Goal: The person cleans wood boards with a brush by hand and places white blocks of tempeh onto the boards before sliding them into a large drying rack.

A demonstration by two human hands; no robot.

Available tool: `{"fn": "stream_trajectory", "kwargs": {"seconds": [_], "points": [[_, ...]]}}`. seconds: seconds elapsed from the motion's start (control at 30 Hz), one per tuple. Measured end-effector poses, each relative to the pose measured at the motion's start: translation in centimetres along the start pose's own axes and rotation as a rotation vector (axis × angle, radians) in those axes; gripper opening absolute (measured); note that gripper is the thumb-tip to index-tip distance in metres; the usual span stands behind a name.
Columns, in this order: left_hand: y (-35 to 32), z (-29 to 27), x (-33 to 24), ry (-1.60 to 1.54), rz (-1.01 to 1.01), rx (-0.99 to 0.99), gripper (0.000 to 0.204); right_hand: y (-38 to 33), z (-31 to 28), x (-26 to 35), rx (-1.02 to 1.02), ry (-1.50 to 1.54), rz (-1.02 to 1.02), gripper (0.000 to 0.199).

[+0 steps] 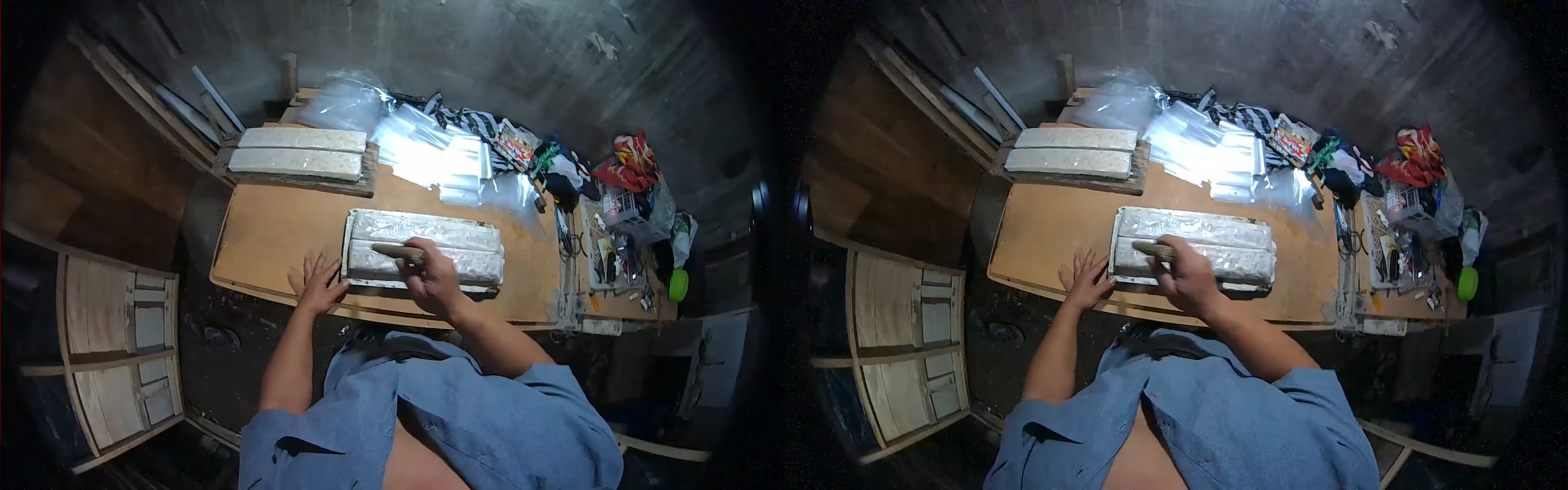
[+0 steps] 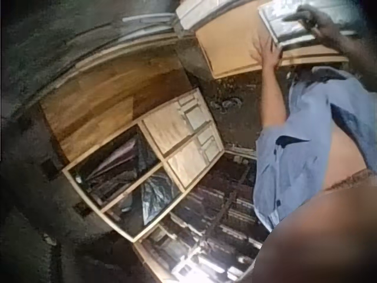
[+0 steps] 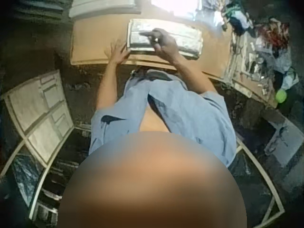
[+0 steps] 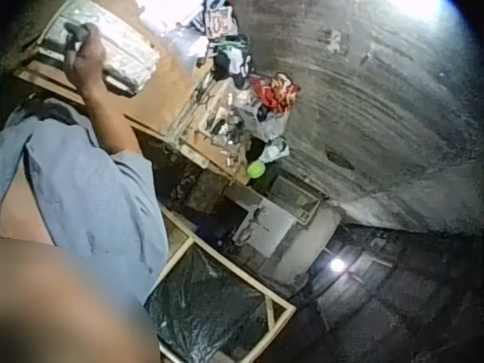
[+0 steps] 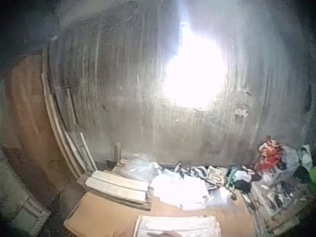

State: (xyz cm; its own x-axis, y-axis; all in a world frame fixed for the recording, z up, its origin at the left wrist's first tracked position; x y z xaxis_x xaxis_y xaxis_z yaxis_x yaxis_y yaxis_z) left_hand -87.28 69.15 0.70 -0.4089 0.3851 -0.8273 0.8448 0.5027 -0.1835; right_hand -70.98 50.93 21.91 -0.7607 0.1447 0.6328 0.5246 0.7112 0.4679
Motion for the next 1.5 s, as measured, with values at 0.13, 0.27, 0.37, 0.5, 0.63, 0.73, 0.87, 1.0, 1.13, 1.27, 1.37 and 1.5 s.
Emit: {"fn": "stream_trajectory", "kwargs": {"seconds": [0.13, 0.27, 0.37, 0.5, 0.63, 0.73, 0.87, 1.0, 1.13, 1.27, 1.37, 1.5], "points": [[0.1, 0.0, 0.3, 0.001, 0.000, 0.002, 0.067, -0.7, 0.8, -2.5, 0.121, 0.025, 0.176, 0.026], [0.2, 0.1, -2.1, 0.086, -0.120, 0.048, 0.066, -2.4, -2.9, -6.0, 0.012, 0.039, 0.305, 0.024], [0.2, -0.1, 0.9, 0.050, 0.007, -0.010, 0.066, -3.7, -8.2, -8.4, -0.218, -0.056, 0.317, 0.027], [0.1, 0.0, 1.0, 0.130, -0.044, 0.008, 0.076, -4.5, -16.9, -14.7, -0.393, -0.479, 0.339, 0.030], [-0.4, -0.3, -2.1, 0.090, 0.001, -0.155, 0.089, -8.9, -17.9, -24.2, -0.205, -0.773, 0.503, 0.038], [-1.0, 0.1, -7.8, 0.313, -0.069, -0.234, 0.096, -11.8, -16.3, -28.9, -0.009, -0.870, 0.489, 0.043], [-0.2, 1.6, -12.3, 0.490, 0.077, -0.170, 0.102, -12.7, -14.5, -30.6, 0.020, -0.828, 0.420, 0.044], [1.4, 3.6, -14.9, 0.550, 0.174, -0.079, 0.102, -12.9, -13.8, -31.1, 0.037, -0.752, 0.481, 0.044], [2.3, 4.9, -14.4, 0.549, 0.183, -0.017, 0.101, -10.2, -12.4, -24.5, -0.009, -0.522, 0.312, 0.052], [2.9, 5.2, -15.2, 0.553, 0.226, -0.030, 0.100, -8.9, -7.8, -18.9, 0.246, -0.572, 0.122, 0.075], [3.1, 5.2, -15.6, 0.579, 0.190, -0.004, 0.099, -9.7, -5.8, -18.0, 0.321, -0.623, 0.044, 0.088], [3.5, 5.5, -16.4, 0.651, 0.149, 0.078, 0.093, -9.4, -5.3, -18.7, 0.506, -0.683, 0.097, 0.092]]}}
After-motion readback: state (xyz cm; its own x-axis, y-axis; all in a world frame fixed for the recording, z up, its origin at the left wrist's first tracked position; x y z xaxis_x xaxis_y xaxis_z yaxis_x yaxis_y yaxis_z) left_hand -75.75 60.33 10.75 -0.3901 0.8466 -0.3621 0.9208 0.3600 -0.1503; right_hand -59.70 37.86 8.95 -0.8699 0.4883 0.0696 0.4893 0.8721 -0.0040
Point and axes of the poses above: each hand's wrist, its own y-axis towards the middle knuckle, its own z-axis out of the palm, x = y × z, the point moved 7 cm from there along y, towards the middle knuckle, and after that the axes turned 13 degrees about -y, right-handed, at the moved point
